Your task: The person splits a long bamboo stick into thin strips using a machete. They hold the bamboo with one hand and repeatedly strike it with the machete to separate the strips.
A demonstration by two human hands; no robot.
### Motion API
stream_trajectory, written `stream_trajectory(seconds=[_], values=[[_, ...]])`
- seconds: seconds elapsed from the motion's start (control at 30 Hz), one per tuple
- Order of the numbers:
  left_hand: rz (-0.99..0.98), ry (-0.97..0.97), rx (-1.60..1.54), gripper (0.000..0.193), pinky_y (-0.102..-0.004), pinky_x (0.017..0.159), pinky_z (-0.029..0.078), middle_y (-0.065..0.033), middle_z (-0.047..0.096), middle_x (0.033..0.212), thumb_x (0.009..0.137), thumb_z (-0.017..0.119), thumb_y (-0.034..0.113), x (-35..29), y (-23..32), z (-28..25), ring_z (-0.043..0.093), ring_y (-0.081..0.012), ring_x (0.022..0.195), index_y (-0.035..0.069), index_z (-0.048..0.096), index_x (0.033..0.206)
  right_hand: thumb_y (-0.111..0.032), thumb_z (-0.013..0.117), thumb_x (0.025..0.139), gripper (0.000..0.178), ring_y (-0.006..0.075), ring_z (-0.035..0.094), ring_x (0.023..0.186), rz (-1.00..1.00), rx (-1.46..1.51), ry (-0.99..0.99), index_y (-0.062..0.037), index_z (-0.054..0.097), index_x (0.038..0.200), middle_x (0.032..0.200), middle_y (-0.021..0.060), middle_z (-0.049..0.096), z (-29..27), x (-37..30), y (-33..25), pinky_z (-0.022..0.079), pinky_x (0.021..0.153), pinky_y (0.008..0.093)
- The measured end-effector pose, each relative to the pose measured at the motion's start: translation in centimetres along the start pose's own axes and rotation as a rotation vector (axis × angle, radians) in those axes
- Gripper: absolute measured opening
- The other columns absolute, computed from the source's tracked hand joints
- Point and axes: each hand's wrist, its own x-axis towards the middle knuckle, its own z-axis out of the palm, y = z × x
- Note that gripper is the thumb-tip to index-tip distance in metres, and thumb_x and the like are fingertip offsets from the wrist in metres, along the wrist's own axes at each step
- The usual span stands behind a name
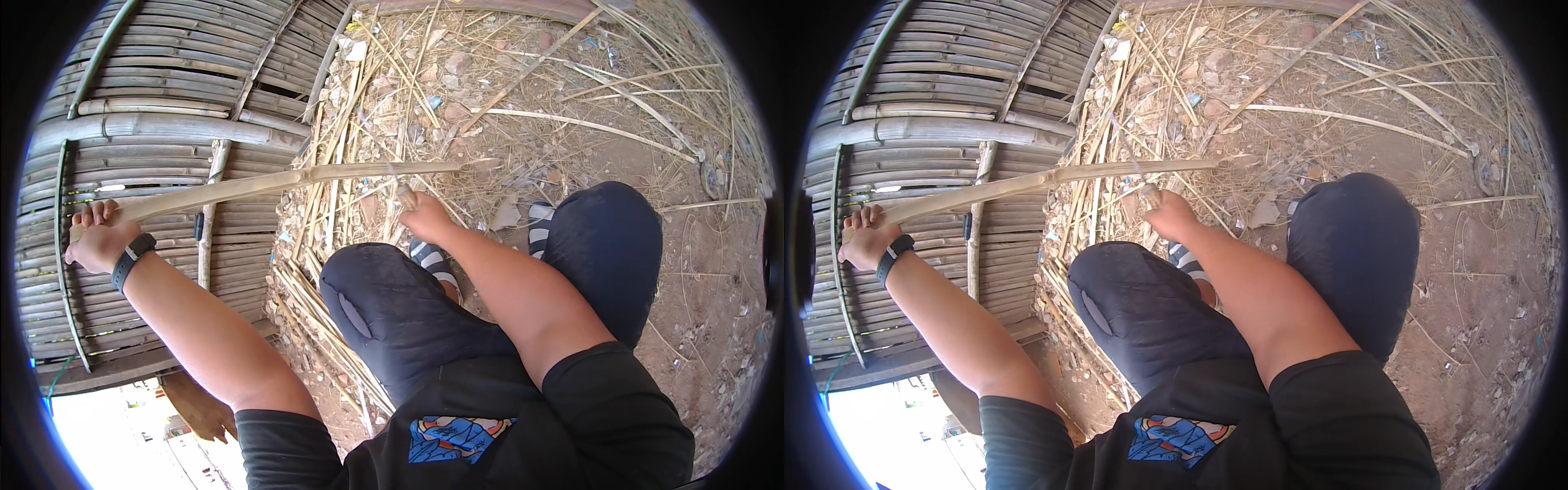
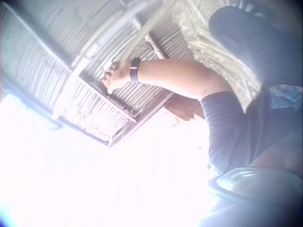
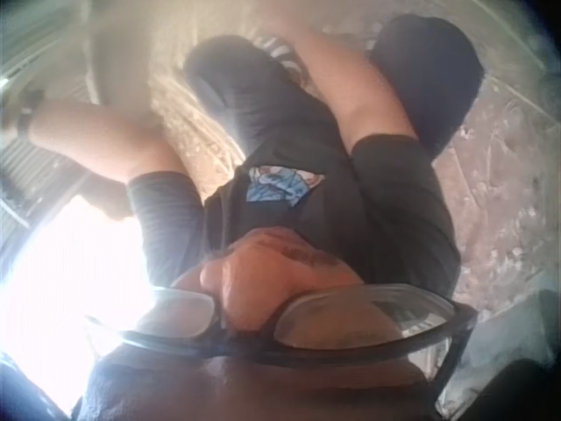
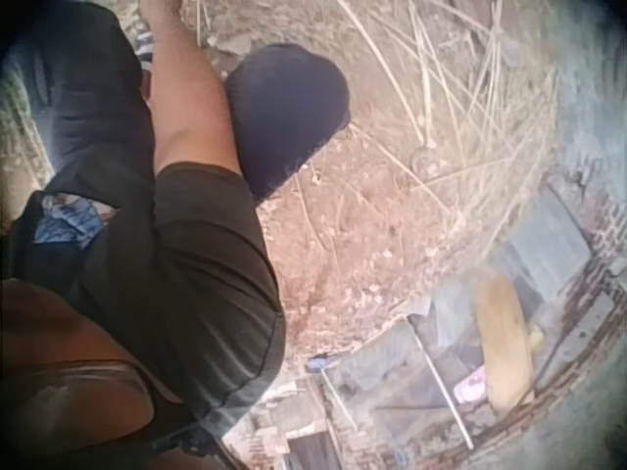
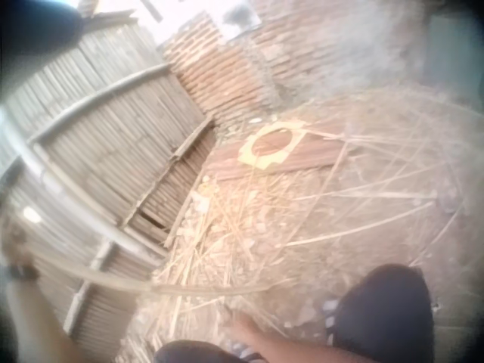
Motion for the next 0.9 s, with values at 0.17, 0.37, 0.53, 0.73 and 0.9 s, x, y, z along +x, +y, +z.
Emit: stream_trajectory(seconds=[0.17,0.37,0.53,0.73,0.9], values=[[-0.081,-0.209,-0.119,0.062,-0.0281,0.047,0.032,-0.0010,0.038,0.067,0.104,0.022,0.063,2.6,0.1,-0.7,0.034,-0.0162,0.053,0.010,0.045,0.082,-0.017,0.068,0.081,0.033,0.0262,0.064,0.066,-0.399,-0.121,-0.062,0.0002,0.058,0.107,0.076,0.0135,0.062,2.6,-1.8,-6.7,0.052,0.063,0.0418],[-0.113,-0.293,-0.133,0.061,-0.0300,0.051,0.034,-0.0020,0.040,0.069,0.103,0.024,0.063,2.8,0.8,-0.9,0.036,-0.0172,0.056,0.010,0.044,0.080,-0.018,0.068,0.082,0.032,0.0257,0.067,0.064,-0.222,-0.040,0.083,0.0005,0.061,0.107,0.074,0.0154,0.066,1.2,-0.8,0.3,0.054,0.064,0.0423],[-0.075,-0.317,-0.050,0.060,-0.0314,0.058,0.037,-0.0026,0.042,0.072,0.103,0.024,0.063,1.4,1.4,-1.7,0.039,-0.0188,0.062,0.011,0.042,0.079,-0.018,0.066,0.083,0.027,0.0237,0.067,0.072,-0.002,0.050,0.001,0.0001,0.059,0.103,0.082,0.0152,0.065,-1.4,-0.4,-1.4,0.053,0.065,0.0414],[-0.017,-0.377,-0.169,0.066,-0.0302,0.052,0.032,-0.0013,0.041,0.069,0.099,0.024,0.072,0.6,1.6,0.2,0.035,-0.0173,0.056,0.012,0.044,0.082,-0.019,0.068,0.080,0.035,0.0256,0.066,0.077,-0.321,0.053,-0.060,0.0034,0.058,0.105,0.083,0.0166,0.064,1.7,-0.7,-6.7,0.051,0.070,0.0427],[-0.045,-0.329,-0.199,0.068,-0.0288,0.046,0.026,-0.0003,0.037,0.065,0.098,0.025,0.075,0.6,0.7,1.5,0.027,-0.0152,0.050,0.011,0.045,0.084,-0.019,0.070,0.081,0.036,0.0278,0.066,0.071,-0.217,-0.015,0.019,0.0039,0.059,0.106,0.084,0.0187,0.066,0.6,-0.7,-3.4,0.053,0.069,0.0421]])
